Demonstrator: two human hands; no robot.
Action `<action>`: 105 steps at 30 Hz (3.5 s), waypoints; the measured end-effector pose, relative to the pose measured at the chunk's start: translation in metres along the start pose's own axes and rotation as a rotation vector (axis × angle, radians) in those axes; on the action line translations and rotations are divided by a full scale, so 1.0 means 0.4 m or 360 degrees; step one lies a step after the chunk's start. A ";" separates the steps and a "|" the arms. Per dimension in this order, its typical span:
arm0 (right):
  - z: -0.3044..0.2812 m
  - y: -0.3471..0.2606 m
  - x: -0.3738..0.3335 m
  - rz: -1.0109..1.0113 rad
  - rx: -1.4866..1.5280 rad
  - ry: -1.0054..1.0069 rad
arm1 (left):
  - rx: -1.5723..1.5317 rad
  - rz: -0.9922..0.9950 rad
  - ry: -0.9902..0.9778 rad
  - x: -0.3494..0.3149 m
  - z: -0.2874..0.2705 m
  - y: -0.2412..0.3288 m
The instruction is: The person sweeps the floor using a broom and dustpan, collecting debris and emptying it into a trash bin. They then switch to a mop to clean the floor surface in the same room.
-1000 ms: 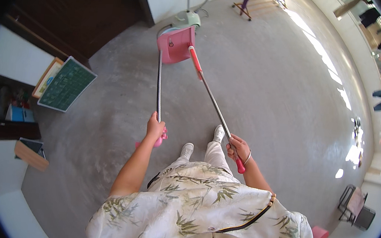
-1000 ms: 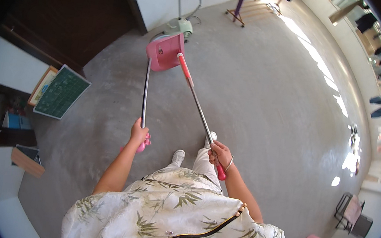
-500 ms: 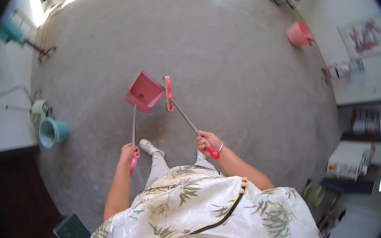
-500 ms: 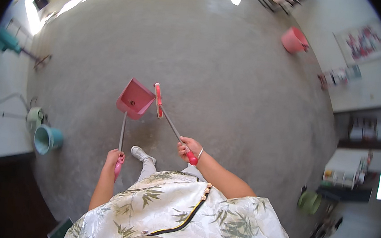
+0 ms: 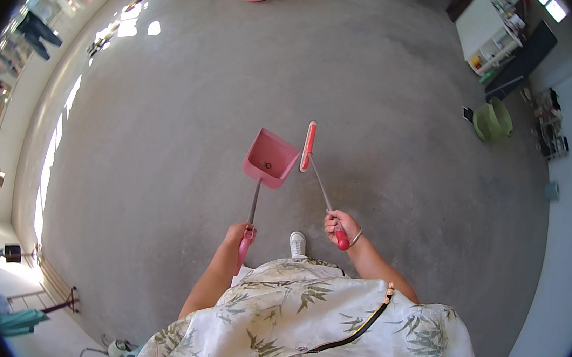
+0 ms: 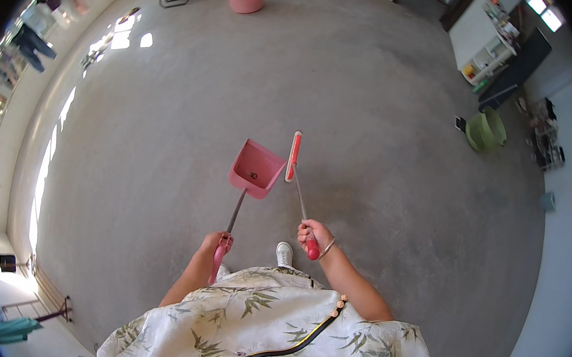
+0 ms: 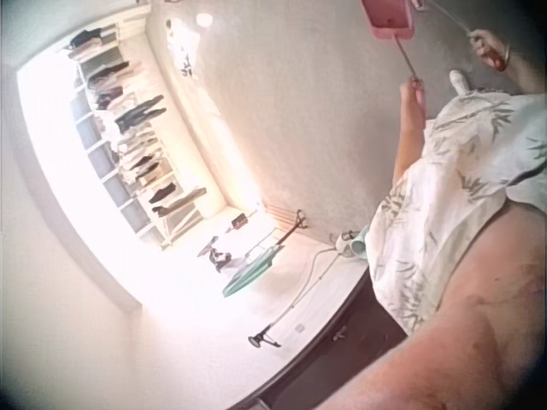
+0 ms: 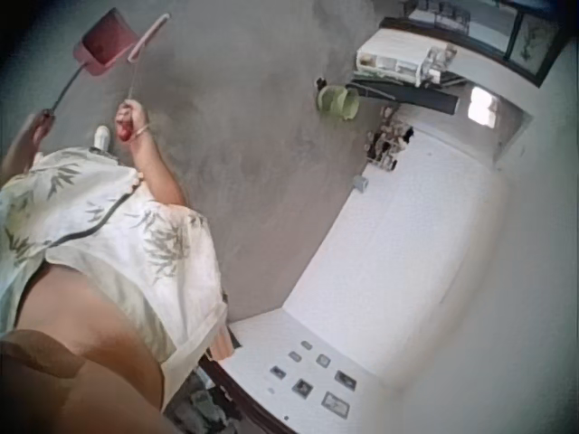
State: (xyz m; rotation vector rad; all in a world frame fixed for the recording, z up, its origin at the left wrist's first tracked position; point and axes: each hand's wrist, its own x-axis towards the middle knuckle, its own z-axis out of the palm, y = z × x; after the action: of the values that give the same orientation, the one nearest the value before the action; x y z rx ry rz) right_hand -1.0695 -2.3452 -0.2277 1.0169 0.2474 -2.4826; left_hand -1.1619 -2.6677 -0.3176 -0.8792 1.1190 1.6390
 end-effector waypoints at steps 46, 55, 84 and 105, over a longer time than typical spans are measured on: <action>0.230 -2.323 0.450 -0.0325 0.0380 0.0009 | -0.0488 -0.0226 -0.0408 1.018 1.978 1.607; 0.418 -2.818 0.604 0.0041 0.0423 -0.0151 | -0.0715 -0.0035 -0.0235 1.286 2.210 1.886; 0.441 -4.803 0.533 -0.0314 0.0151 0.0214 | -0.0997 0.0173 -0.0085 2.048 3.754 2.531; 0.757 -5.872 0.752 -0.0158 -0.0027 0.0239 | -0.0937 0.0131 -0.0007 2.614 4.563 3.120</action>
State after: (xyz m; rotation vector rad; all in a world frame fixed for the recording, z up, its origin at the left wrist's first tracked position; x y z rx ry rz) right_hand -2.5387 -0.4634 -0.2283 1.2132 0.3737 -2.4889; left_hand -2.7659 -0.8213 -0.3224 -1.2063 0.6737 2.0817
